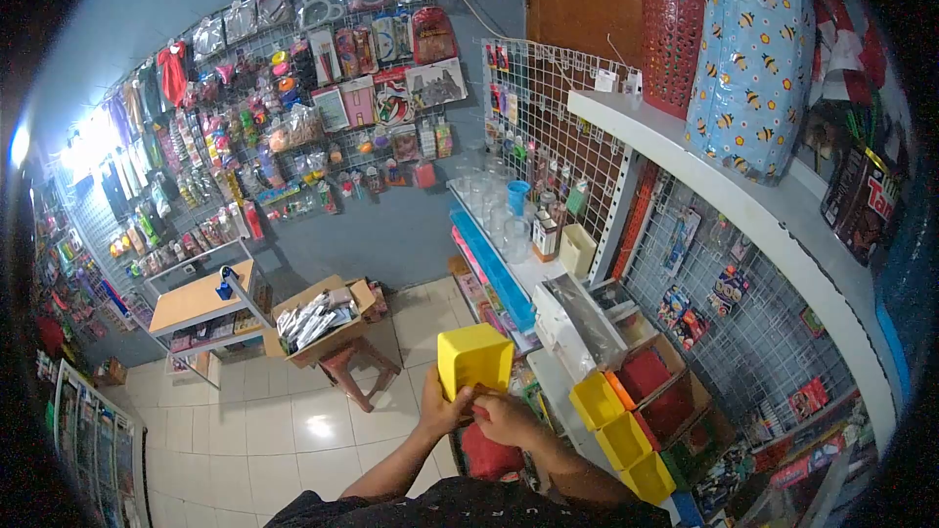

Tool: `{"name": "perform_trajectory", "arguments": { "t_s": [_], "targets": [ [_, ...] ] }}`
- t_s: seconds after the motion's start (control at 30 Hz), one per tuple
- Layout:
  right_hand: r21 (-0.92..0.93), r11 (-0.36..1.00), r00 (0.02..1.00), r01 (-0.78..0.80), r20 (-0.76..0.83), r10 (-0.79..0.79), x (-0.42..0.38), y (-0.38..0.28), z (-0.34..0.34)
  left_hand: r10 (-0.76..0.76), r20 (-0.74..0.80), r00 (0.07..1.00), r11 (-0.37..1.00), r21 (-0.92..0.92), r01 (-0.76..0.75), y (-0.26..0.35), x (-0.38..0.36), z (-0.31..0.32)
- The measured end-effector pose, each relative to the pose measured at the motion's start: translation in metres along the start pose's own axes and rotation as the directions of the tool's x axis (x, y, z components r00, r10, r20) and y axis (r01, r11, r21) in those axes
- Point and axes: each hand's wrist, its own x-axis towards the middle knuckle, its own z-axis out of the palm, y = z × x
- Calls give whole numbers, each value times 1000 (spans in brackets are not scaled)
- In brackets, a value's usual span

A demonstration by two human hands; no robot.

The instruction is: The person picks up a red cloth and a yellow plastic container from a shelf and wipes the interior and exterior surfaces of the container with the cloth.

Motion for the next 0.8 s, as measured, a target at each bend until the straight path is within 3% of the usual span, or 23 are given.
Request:
{"name": "perform_trajectory", "arguments": {
  "t_s": [0.03, 0.07, 0.17, 0.2, 0.3, 0.33, 0.43, 0.5, 0.53, 0.67, 0.8],
  "targets": [
    [71, 995, 998, 66, -11, -66, -1, -3, -8, -17, -11, 1000, 999, -27, 17, -1, 0, -1],
    [1, 1000, 1000, 25, -15, -25, 0, 3, -10, -34, -17, 999, 998, -54, 33, -3, 1, -2],
    [-224, 951, 970, -214, 69, 235, 7, 3, -2, 20, -29, 999, 1000, -24, -21, 5, 0, 7],
    [-143, 985, 989, -100, -126, 82, 6, -2, 6, 47, -21, 999, 998, 32, -46, 3, 1, 9],
    [-21, 996, 996, -81, 18, 82, 5, 9, 11, 22, -16, 1000, 999, 45, -21, -4, 3, 3],
    [60, 996, 998, 63, -33, -61, 4, 11, 13, -13, -17, 1000, 1000, 23, 13, -12, 3, 0],
    [314, 947, 976, 62, 178, -123, -6, 11, -12, -21, -92, 996, 997, -75, 14, -26, 2, -2],
    [275, 956, 877, -105, 479, -42, -17, 45, -20, -52, -180, 982, 994, -108, 33, -30, 3, -6],
    [263, 957, 896, -122, 443, -8, -26, 63, -15, -17, -204, 979, 999, -45, 8, -26, 7, -13],
    [351, 908, 967, -230, 183, 174, -51, 93, -27, -302, -153, 941, 930, -264, 256, -35, 17, -29],
    [553, 820, 944, -150, -165, 284, -50, 83, -37, -466, -28, 884, 827, -367, 425, -35, 14, -35]
  ]
}}
